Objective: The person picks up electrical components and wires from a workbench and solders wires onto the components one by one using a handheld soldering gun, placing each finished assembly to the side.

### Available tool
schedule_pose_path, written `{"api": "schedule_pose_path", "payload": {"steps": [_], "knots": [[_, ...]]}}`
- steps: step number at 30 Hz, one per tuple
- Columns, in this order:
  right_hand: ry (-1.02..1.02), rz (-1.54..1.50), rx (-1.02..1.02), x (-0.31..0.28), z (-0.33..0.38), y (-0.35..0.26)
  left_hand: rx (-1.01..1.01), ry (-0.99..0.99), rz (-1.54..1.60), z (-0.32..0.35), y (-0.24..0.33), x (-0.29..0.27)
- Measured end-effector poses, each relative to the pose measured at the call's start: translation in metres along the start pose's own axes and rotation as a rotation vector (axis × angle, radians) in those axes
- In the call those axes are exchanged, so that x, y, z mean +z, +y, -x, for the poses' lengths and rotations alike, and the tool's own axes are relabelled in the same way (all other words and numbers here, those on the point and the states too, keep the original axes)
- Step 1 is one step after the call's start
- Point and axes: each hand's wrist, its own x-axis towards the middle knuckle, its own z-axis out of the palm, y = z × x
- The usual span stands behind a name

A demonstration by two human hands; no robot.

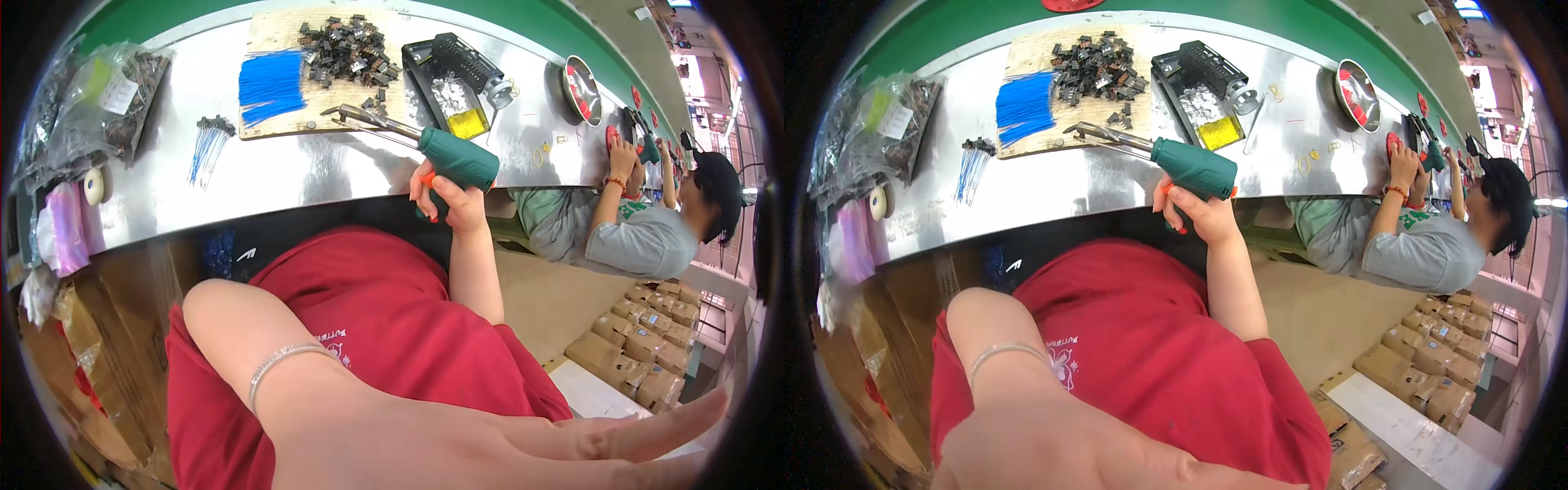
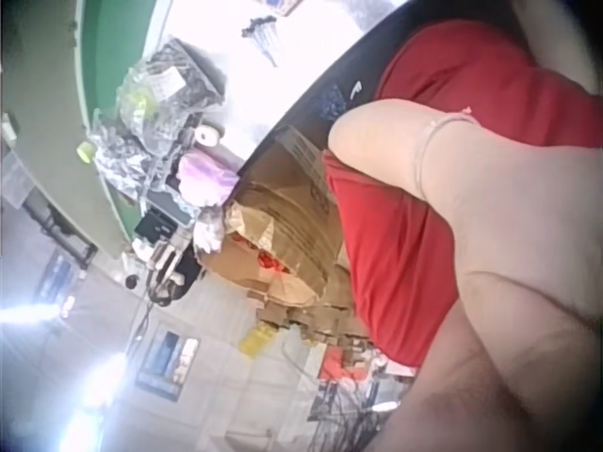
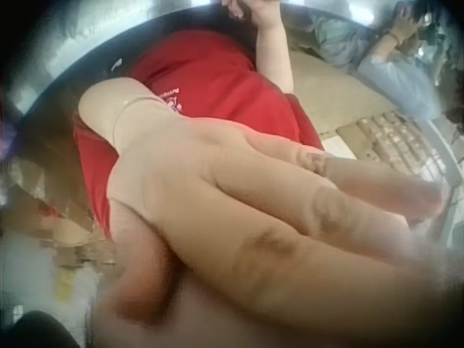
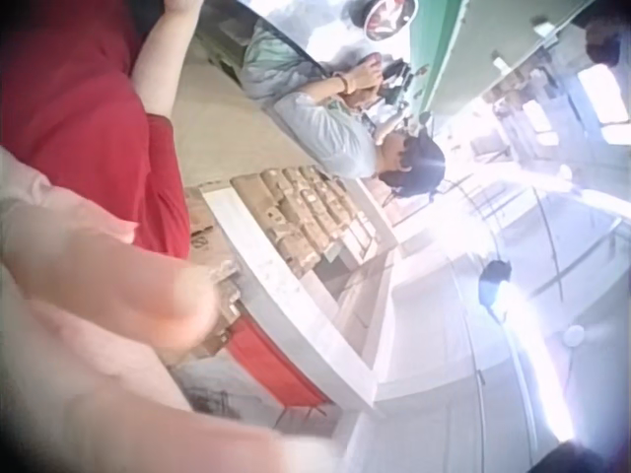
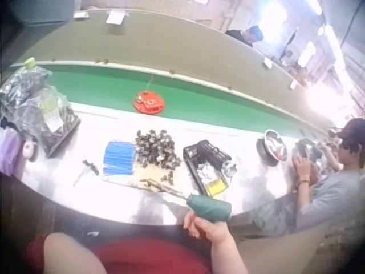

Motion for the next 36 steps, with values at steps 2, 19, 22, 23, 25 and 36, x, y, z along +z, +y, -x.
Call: {"api": "schedule_pose_path", "payload": {"steps": [2, 19, 22, 23, 25, 36], "knots": [[0.053, 0.057, 0.016, 0.001, 0.003, -0.001, -0.014, -0.018, 0.001, 0.000, 0.001, -0.004], [0.096, 0.016, 0.069, 0.005, 0.005, -0.007, -0.166, -0.200, -0.093, -0.014, 0.006, -0.057], [0.117, 0.045, 0.085, 0.004, 0.006, -0.008, -0.091, -0.108, -0.227, -0.018, 0.002, -0.065], [0.102, 0.052, 0.081, 0.004, 0.007, -0.007, -0.120, -0.080, -0.310, -0.017, 0.001, -0.066], [0.111, 0.167, 0.084, 0.003, 0.006, -0.005, -0.175, -0.102, -0.343, -0.013, -0.004, -0.063], [0.120, 0.011, 0.040, 0.005, 0.003, -0.002, -0.149, -0.013, -0.089, -0.009, -0.037, -0.036]]}}
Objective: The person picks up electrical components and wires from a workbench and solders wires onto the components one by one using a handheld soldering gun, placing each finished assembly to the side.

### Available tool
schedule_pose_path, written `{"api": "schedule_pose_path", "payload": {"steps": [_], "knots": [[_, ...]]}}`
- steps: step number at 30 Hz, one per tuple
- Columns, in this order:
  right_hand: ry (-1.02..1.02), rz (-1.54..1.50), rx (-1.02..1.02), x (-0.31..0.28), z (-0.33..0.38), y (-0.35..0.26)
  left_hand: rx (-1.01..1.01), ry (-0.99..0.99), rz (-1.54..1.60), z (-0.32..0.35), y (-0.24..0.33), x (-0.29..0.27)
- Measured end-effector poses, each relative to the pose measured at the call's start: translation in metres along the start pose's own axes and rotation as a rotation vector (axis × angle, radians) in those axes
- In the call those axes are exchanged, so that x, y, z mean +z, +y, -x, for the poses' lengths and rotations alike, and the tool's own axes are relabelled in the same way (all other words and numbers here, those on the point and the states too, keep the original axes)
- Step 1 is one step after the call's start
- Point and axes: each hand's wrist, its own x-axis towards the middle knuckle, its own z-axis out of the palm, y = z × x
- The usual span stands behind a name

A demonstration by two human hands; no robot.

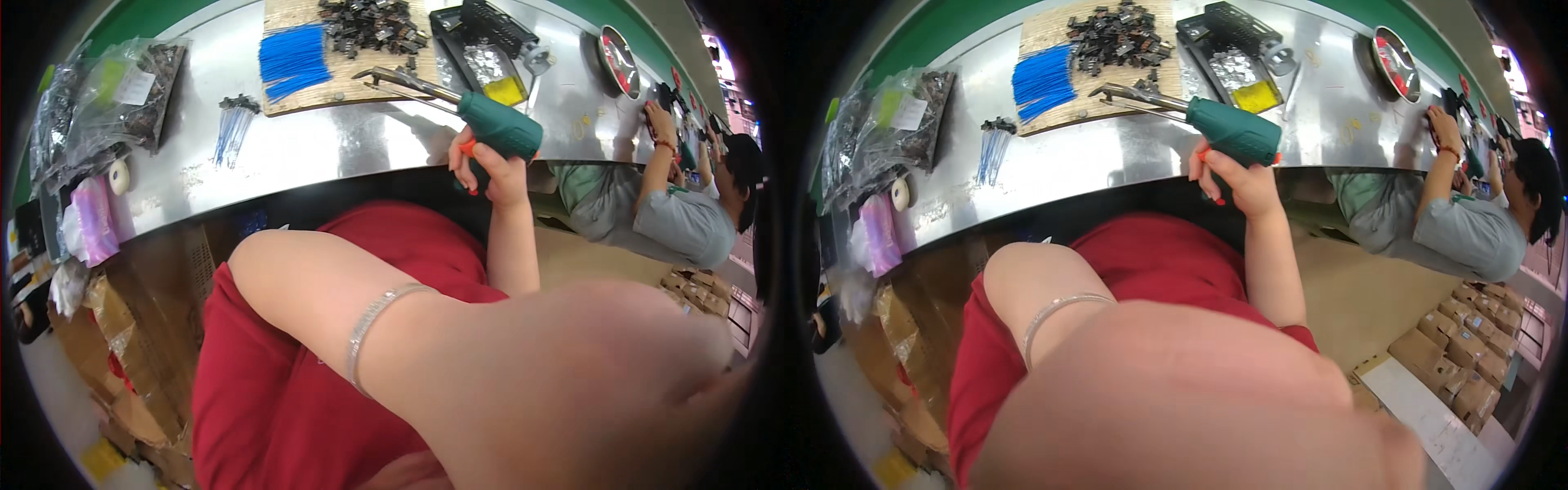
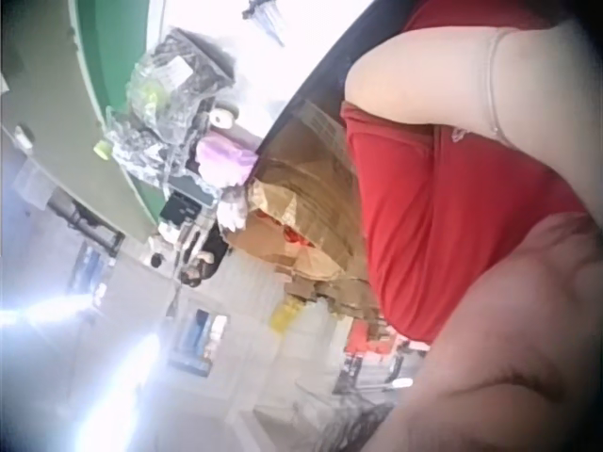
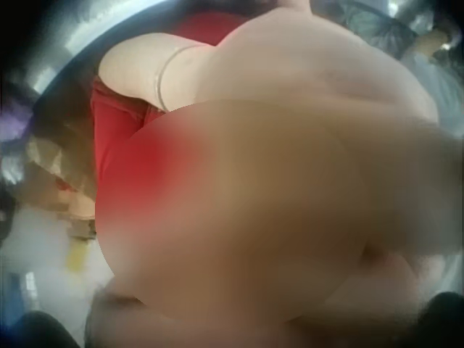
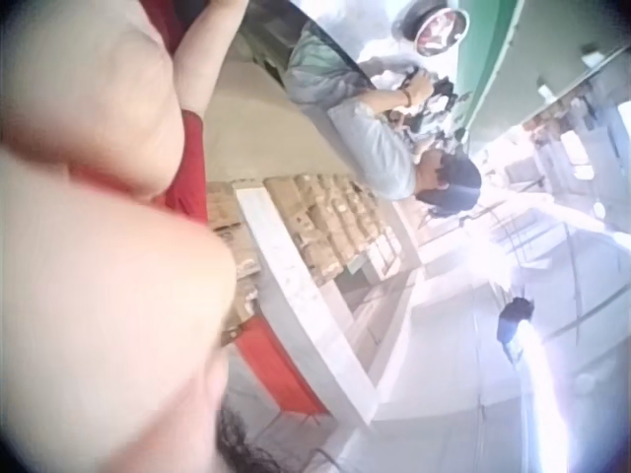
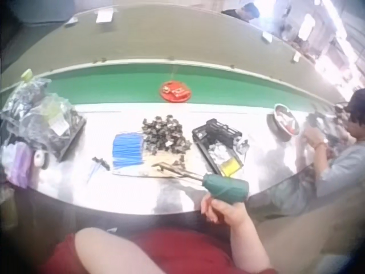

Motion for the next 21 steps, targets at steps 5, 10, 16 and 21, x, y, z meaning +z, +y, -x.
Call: {"api": "schedule_pose_path", "payload": {"steps": [5, 10, 16, 21], "knots": [[-0.033, -0.024, -0.024, -0.001, -0.002, 0.001, 0.004, 0.044, 0.018, 0.000, 0.001, 0.006], [-0.064, -0.024, -0.020, -0.004, -0.004, 0.000, 0.006, 0.156, 0.056, -0.007, 0.013, 0.011], [-0.045, -0.040, -0.011, -0.005, -0.002, 0.001, 0.341, 0.019, -0.612, -0.013, 0.020, 0.011], [-0.072, -0.061, -0.038, -0.005, -0.003, 0.000, 0.380, 0.033, -0.843, -0.016, 0.017, 0.024]]}}
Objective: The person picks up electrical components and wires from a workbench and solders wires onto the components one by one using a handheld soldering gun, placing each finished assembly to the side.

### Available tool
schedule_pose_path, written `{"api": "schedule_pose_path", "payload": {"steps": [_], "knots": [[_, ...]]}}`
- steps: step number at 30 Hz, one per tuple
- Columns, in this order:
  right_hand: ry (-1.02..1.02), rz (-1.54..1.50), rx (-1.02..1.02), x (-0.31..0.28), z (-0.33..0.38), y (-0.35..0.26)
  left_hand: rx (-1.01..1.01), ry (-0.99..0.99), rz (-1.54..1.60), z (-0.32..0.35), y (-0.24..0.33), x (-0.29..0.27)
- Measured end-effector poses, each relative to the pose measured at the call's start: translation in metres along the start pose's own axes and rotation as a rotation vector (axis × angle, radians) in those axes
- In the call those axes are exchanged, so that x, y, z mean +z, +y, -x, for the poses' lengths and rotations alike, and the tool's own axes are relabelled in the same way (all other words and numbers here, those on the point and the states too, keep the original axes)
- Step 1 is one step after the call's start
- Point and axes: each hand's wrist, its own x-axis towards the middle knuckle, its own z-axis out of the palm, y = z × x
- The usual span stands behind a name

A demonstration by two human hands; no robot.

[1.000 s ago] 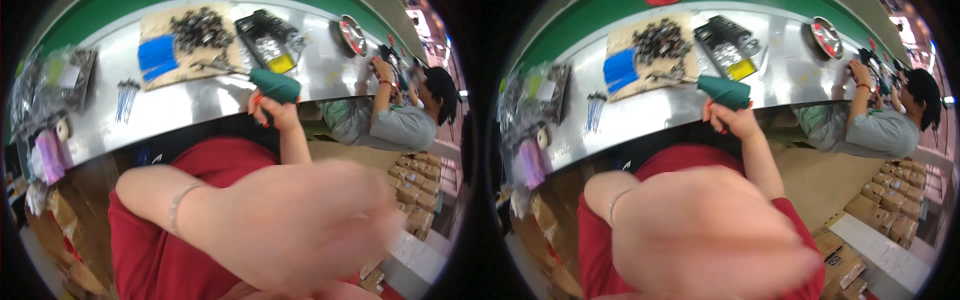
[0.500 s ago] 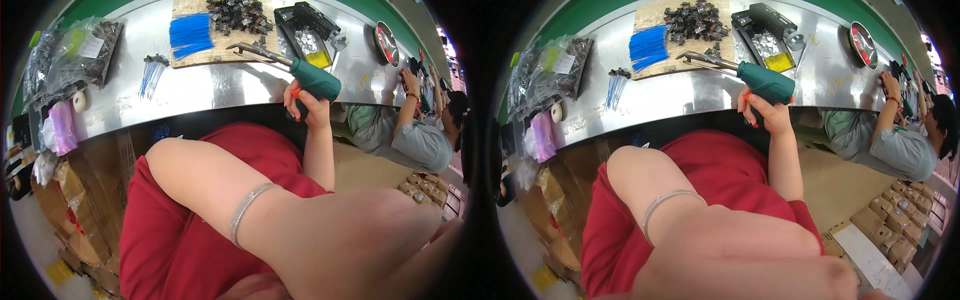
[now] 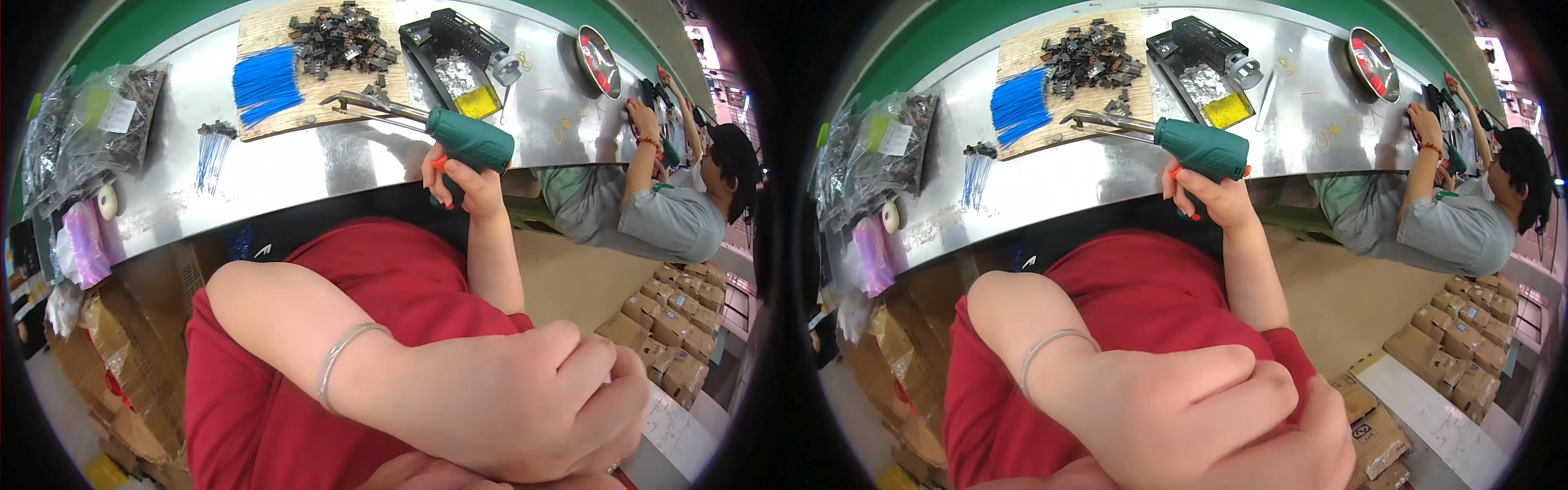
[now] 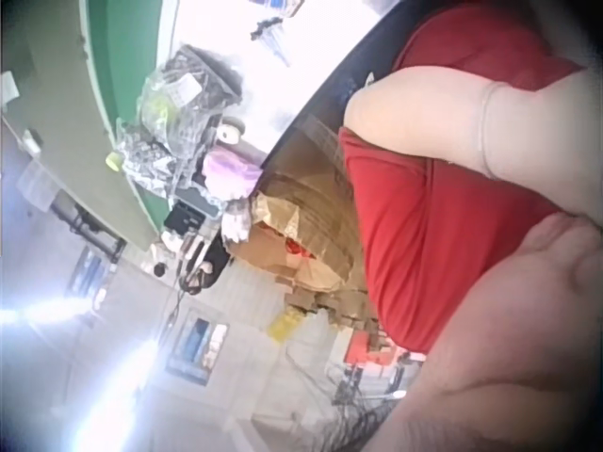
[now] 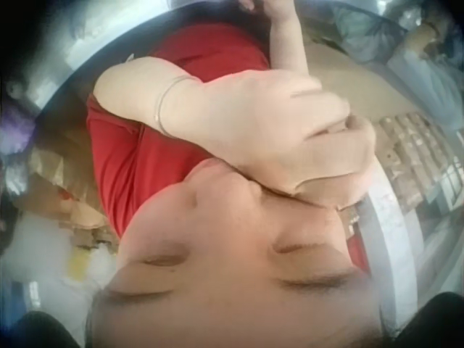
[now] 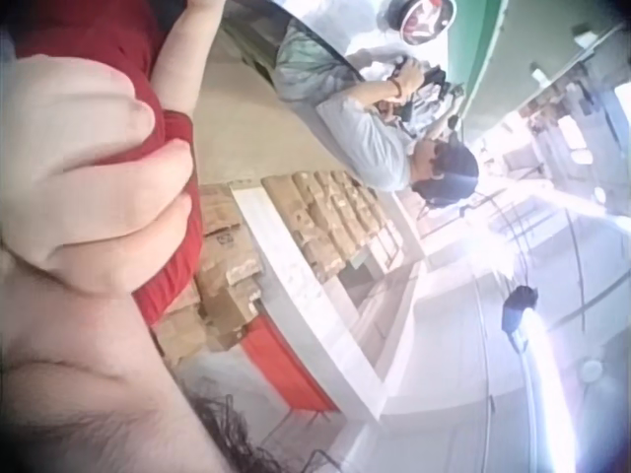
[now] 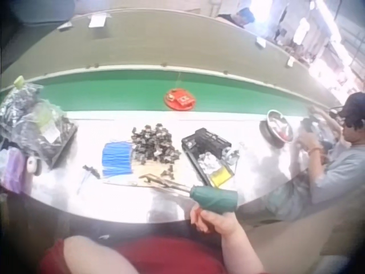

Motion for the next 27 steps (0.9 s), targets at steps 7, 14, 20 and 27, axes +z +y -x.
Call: {"api": "schedule_pose_path", "payload": {"steps": [7, 14, 20, 27], "knots": [[0.010, -0.007, 0.003, -0.001, 0.000, -0.002, 0.220, -0.527, -0.412, -0.004, -0.006, -0.023], [0.017, -0.011, -0.033, -0.003, -0.001, 0.000, 0.229, -0.894, -0.705, -0.027, -0.009, -0.064], [0.023, -0.137, -0.076, -0.006, -0.002, 0.001, -1.018, -0.661, -0.029, -0.017, 0.003, -0.068], [0.037, -0.230, -0.092, -0.008, -0.001, 0.005, -0.656, -0.841, -0.197, 0.026, -0.084, -0.117]]}}
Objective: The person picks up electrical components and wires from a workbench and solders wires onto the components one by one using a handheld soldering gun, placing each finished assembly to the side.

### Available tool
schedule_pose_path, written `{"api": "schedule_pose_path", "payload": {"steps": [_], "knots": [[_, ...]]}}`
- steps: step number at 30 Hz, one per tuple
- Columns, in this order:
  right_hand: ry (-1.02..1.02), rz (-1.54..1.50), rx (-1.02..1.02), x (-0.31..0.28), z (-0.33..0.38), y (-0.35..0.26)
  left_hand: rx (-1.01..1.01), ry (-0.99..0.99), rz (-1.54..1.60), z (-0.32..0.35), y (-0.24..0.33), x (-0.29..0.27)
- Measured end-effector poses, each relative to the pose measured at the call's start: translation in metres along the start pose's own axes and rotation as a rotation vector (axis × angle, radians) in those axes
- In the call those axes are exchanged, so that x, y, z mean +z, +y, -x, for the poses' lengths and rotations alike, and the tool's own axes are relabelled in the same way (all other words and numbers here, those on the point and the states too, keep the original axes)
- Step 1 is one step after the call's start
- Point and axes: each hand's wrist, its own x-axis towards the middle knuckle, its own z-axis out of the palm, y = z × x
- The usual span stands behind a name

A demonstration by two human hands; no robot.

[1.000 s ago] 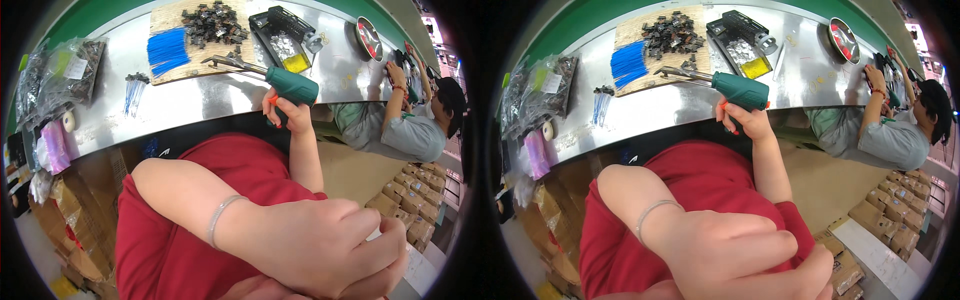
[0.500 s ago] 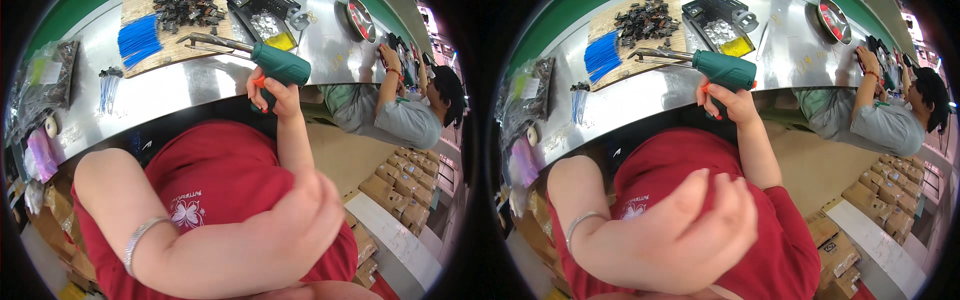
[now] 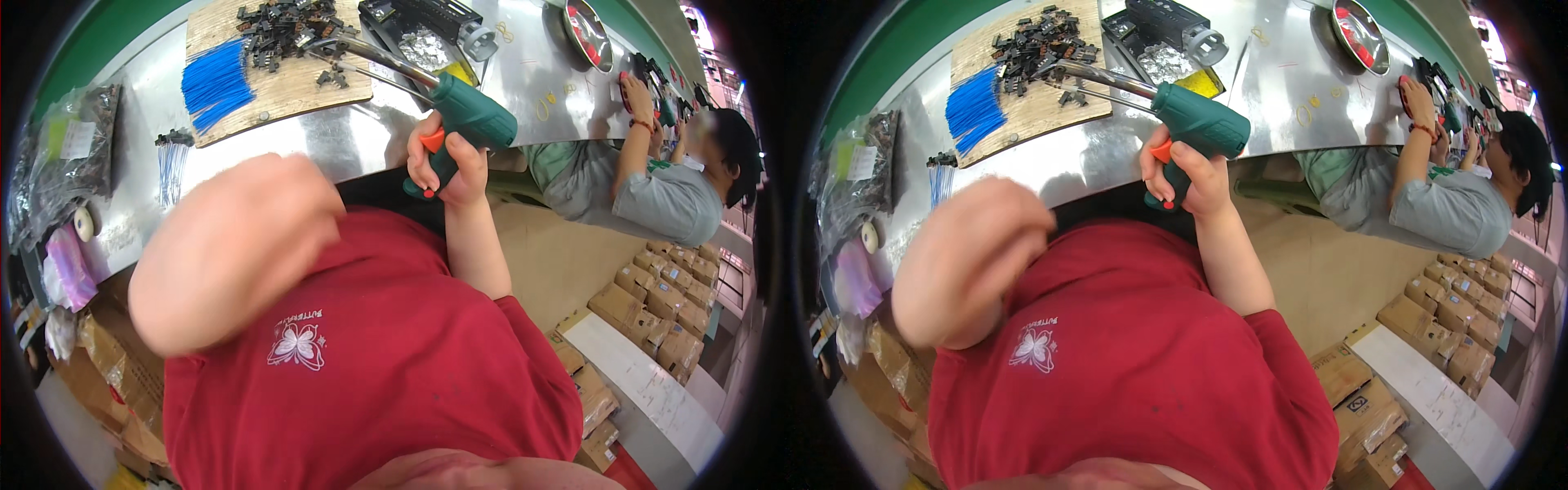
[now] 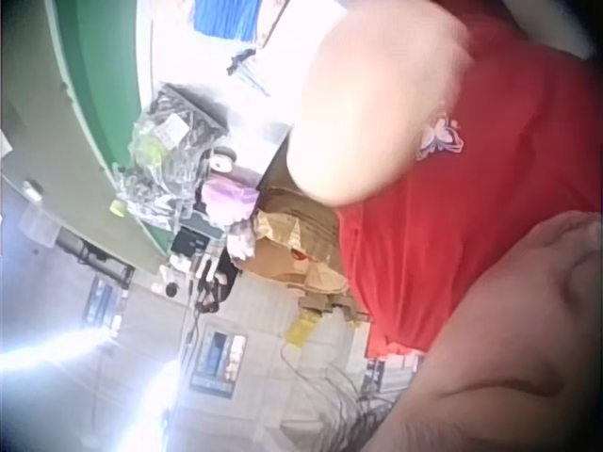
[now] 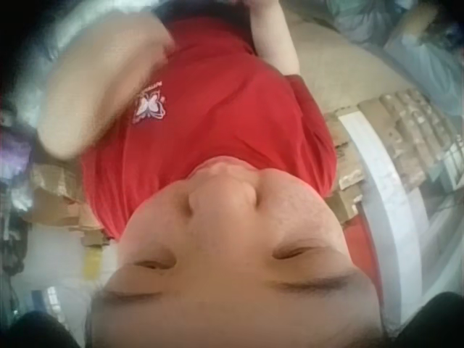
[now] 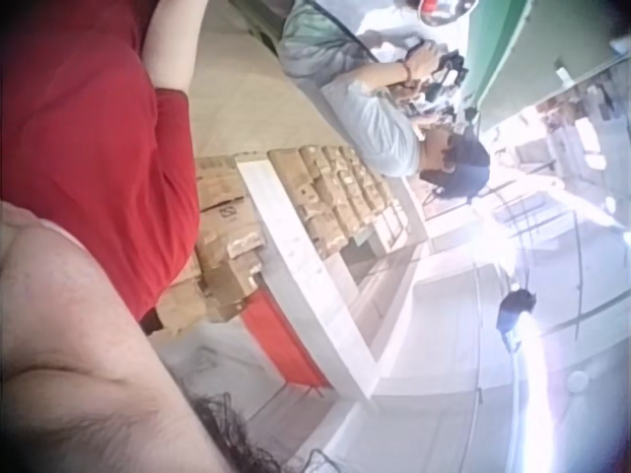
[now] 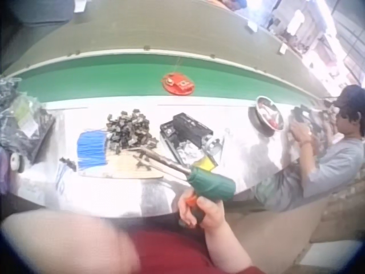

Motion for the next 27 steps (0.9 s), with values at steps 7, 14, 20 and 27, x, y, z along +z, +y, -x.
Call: {"api": "schedule_pose_path", "payload": {"steps": [7, 14, 20, 27], "knots": [[-0.003, 0.023, -0.078, 0.000, 0.001, 0.004, -0.068, 0.527, -0.289, -0.062, -0.083, 0.054], [-0.026, -0.023, -0.098, 0.000, 0.001, 0.004, -0.062, 0.521, -0.345, -0.063, -0.091, 0.060], [-0.004, 0.051, -0.054, -0.001, 0.001, 0.004, -0.166, 0.502, -0.355, -0.046, -0.089, 0.051], [-0.001, 0.046, -0.032, -0.002, 0.002, 0.005, -0.064, 0.539, -0.238, -0.045, -0.097, 0.054]]}}
